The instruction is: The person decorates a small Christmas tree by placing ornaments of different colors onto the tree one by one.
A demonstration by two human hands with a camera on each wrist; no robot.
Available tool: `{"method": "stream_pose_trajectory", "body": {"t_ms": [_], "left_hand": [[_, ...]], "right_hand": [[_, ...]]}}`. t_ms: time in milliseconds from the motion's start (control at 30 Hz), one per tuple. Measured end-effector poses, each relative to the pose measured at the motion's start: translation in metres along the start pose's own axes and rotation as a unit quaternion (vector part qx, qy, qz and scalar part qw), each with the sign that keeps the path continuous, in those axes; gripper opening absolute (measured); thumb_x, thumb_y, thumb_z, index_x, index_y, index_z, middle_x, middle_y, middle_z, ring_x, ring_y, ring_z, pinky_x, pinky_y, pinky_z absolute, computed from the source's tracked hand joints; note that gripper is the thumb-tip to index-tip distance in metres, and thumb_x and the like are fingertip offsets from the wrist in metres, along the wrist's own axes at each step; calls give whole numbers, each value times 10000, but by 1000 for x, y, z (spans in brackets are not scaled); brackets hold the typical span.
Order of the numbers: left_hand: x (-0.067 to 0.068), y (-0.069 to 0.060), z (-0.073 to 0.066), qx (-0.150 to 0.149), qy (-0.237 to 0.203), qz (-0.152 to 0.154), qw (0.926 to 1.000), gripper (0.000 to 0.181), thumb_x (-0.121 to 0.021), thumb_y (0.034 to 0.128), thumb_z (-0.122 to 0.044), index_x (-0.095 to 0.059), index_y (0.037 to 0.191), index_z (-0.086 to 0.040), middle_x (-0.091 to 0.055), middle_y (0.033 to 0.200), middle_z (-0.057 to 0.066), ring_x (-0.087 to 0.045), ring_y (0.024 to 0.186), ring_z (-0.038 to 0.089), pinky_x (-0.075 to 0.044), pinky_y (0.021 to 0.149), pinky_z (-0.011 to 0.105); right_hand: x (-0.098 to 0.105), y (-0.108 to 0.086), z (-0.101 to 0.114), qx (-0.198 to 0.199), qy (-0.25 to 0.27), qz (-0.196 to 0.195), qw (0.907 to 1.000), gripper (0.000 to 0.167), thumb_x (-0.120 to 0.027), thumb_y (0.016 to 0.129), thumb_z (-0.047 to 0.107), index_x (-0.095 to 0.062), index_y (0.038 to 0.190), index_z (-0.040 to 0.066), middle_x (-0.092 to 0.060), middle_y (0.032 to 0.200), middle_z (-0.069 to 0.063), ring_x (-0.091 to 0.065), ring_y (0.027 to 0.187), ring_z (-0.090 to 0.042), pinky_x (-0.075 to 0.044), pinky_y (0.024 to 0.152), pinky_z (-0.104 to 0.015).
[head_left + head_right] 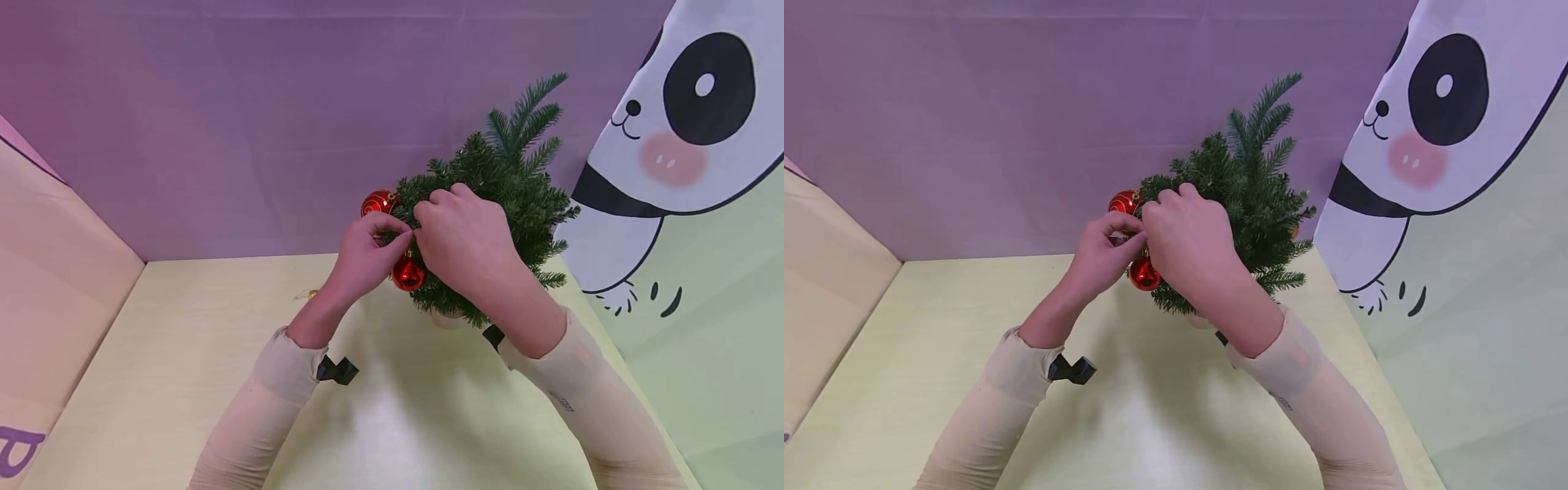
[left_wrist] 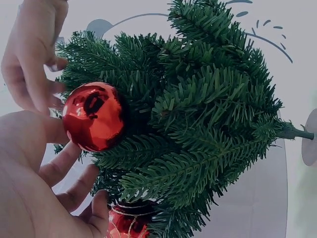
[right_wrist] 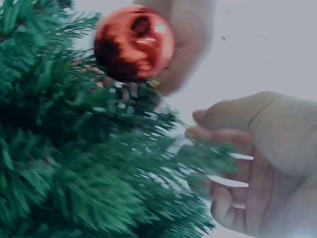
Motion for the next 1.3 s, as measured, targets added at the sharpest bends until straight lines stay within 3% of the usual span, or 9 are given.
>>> {"method": "stream_pose_trajectory", "body": {"t_ms": [100,267,467,533,633,800,967,1133,1300], "left_hand": [[1,-1,0,-36,-53,63,10000,132,-649,941,-175,-708,996,-70,-608,957,58,-430,454,227,-392,465,312],[3,-5,-1,-67,3,104,9999,118,-642,944,-176,-696,1004,-91,-589,985,37,-467,493,266,-421,488,344],[9,-14,2,-83,312,-109,9994,147,-639,947,-199,-695,1035,-96,-598,1076,13,-572,928,196,-483,746,364],[12,-19,4,-144,418,-232,9988,129,-643,945,-188,-697,1023,-100,-609,1072,7,-539,1056,199,-462,833,380],[18,-26,11,-201,398,-364,9983,99,-649,940,-158,-695,999,-93,-626,1043,14,-553,1045,211,-456,842,404],[31,-36,24,-133,349,-573,9977,76,-651,928,-108,-697,966,-61,-646,998,48,-577,1010,198,-466,808,398],[45,-45,40,179,475,-670,9965,95,-649,925,-100,-701,973,-37,-653,1012,80,-573,1026,222,-470,797,371],[59,-54,64,513,599,-651,9948,114,-643,931,-103,-694,984,-17,-658,1012,114,-583,991,218,-466,777,338],[73,-66,95,1029,865,-457,9899,182,-615,956,-147,-673,1047,0,-647,1007,110,-576,938,221,-484,749,284]], "right_hand": [[8,-10,-2,148,193,-310,9992,129,-645,924,229,-716,940,123,-624,862,-33,-514,814,-230,-525,595,-408],[18,-27,-10,518,444,-1447,9871,122,-681,889,201,-730,914,92,-659,861,-54,-538,806,-250,-507,580,-398],[28,-44,-29,1067,705,-3020,9447,170,-647,880,164,-720,929,18,-679,932,-130,-567,859,-343,-447,700,-460],[29,-50,-39,929,914,-3406,9311,213,-643,879,176,-708,977,-1,-664,1009,-167,-561,933,-379,-412,756,-509],[27,-58,-60,418,1415,-3764,9146,349,-648,865,254,-676,1077,-21,-614,1145,-215,-521,1069,-399,-349,896,-536],[10,-69,-97,-454,2237,-3763,8979,642,-628,831,450,-574,1238,-43,-516,1319,-215,-415,1255,-311,-255,1053,-425],[-16,-73,-119,-790,2978,-3403,8884,851,-642,815,586,-458,1374,-27,-434,1412,-184,-334,1336,-245,-220,1105,-367],[-34,-75,-127,-912,3504,-3128,8781,919,-636,815,638,-395,1446,14,-380,1467,-132,-314,1354,-238,-207,1116,-348],[-45,-74,-134,-1306,4049,-2862,8585,878,-630,835,601,-349,1490,90,-340,1496,-77,-288,1350,-225,-178,1114,-356]]}}
Point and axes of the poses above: each hand's wrist, its own y-axis towards the middle knuckle, its own x-axis out of the back of the hand, z = x × y, the point moved 1 cm from there along y, towards the middle knuckle
